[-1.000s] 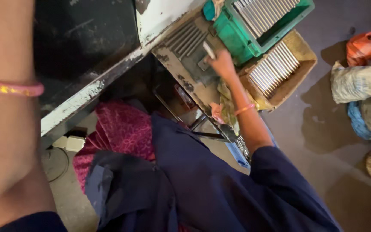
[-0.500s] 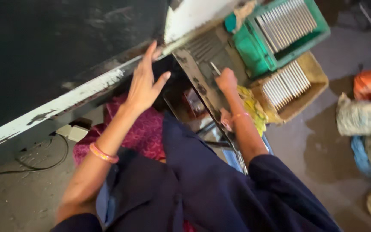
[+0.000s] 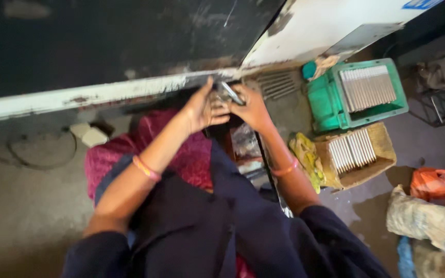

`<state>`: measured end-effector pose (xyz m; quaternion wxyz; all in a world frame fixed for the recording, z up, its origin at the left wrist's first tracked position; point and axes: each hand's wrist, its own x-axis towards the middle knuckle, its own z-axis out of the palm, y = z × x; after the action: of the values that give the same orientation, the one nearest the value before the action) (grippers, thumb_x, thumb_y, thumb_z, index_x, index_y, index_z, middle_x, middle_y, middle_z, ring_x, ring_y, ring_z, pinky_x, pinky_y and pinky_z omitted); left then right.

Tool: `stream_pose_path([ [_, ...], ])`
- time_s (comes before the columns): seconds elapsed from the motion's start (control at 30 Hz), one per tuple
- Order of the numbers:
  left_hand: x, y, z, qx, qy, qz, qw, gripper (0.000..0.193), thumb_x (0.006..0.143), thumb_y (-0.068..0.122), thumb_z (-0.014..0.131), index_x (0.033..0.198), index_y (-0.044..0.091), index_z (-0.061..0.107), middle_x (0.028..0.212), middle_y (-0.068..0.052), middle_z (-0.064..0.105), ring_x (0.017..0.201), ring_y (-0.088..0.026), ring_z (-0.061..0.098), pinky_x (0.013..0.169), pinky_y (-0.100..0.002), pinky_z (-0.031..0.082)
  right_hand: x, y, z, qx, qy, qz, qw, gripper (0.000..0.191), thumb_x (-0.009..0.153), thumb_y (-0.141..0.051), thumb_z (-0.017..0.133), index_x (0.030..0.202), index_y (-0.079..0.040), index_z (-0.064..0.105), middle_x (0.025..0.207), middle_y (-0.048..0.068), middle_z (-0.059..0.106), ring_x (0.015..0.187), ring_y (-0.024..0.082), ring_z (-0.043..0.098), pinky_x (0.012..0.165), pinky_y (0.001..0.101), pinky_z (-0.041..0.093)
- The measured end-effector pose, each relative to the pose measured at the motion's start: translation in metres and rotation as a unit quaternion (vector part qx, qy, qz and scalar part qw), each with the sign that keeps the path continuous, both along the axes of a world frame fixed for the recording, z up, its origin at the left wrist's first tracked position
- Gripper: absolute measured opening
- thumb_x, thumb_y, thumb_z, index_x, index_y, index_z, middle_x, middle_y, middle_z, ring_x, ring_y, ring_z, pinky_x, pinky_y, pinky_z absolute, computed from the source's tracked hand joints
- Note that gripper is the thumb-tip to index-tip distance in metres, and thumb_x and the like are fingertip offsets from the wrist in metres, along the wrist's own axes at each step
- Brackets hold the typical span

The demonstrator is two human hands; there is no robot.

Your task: The person picks metal rods from a tray and inserts them into a grinding/polishing machine, holds the machine guard while the machine runs, then removes the finished rods and places them into green plastic crates. The person rests their hands on the machine while it operates between batches.

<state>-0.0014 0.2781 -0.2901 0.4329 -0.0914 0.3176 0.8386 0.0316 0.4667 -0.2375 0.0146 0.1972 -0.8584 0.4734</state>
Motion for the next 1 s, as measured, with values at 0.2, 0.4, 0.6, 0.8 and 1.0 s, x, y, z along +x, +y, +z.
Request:
stream_pose_path([
  [0.2, -0.005, -0.037, 0.010, -0.055, 0.144, 0.237, 0.959, 0.070, 0.102, 0.060, 0.028, 0.132, 0.010, 0.068, 0.096, -0.002, 0.076, 0.072, -0.008, 0.062, 0.061, -0.026, 0.053, 0.000, -0.038, 0.022, -0.028, -0.050, -0.007, 0.998, 0.025, 0.110, -0.023, 0.059, 0.121, -0.003, 0.069, 0.073, -0.003, 0.056, 0.062, 0.003, 0.051, 0.058, 0.0207, 0.041],
  [0.4, 0.005, -0.035, 0.007, -0.139, 0.358, 0.417, 0.824, 0.070, 0.111, 0.050, 0.032, 0.108, -0.002, 0.079, 0.075, -0.001, 0.068, 0.066, -0.008, 0.055, 0.060, -0.024, 0.045, -0.003, -0.058, 0.027, -0.118, -0.171, 0.063, 0.976, 0.027, 0.111, -0.027, 0.053, 0.117, -0.004, 0.065, 0.072, -0.007, 0.043, 0.056, 0.002, 0.039, 0.051, 0.0210, 0.032],
  [0.6, 0.013, -0.028, 0.011, -0.129, 0.395, 0.451, 0.790, 0.068, 0.115, 0.044, 0.033, 0.106, -0.005, 0.078, 0.073, 0.001, 0.060, 0.068, -0.007, 0.050, 0.065, -0.025, 0.040, 0.004, -0.071, 0.034, -0.136, -0.168, 0.084, 0.973, 0.026, 0.112, -0.026, 0.053, 0.114, -0.003, 0.065, 0.071, -0.006, 0.044, 0.055, 0.002, 0.037, 0.050, 0.0217, 0.030],
  [0.8, 0.021, -0.020, 0.028, -0.128, 0.388, 0.459, 0.789, 0.063, 0.115, 0.042, 0.036, 0.108, -0.004, 0.078, 0.076, 0.000, 0.060, 0.069, -0.007, 0.049, 0.065, -0.025, 0.040, 0.009, -0.072, 0.029, -0.098, -0.095, 0.058, 0.989, 0.027, 0.112, -0.026, 0.056, 0.119, -0.002, 0.067, 0.077, -0.006, 0.052, 0.063, 0.002, 0.039, 0.055, 0.0226, 0.035],
  [1.0, 0.021, -0.012, 0.022, -0.168, 0.408, 0.446, 0.779, 0.058, 0.114, 0.039, 0.036, 0.107, -0.002, 0.077, 0.079, 0.000, 0.065, 0.068, -0.006, 0.054, 0.063, -0.024, 0.044, -0.008, -0.052, 0.005, -0.130, -0.222, 0.078, 0.963, 0.025, 0.109, -0.026, 0.056, 0.103, -0.003, 0.065, 0.065, -0.005, 0.043, 0.056, 0.005, 0.039, 0.051, 0.0247, 0.030],
])
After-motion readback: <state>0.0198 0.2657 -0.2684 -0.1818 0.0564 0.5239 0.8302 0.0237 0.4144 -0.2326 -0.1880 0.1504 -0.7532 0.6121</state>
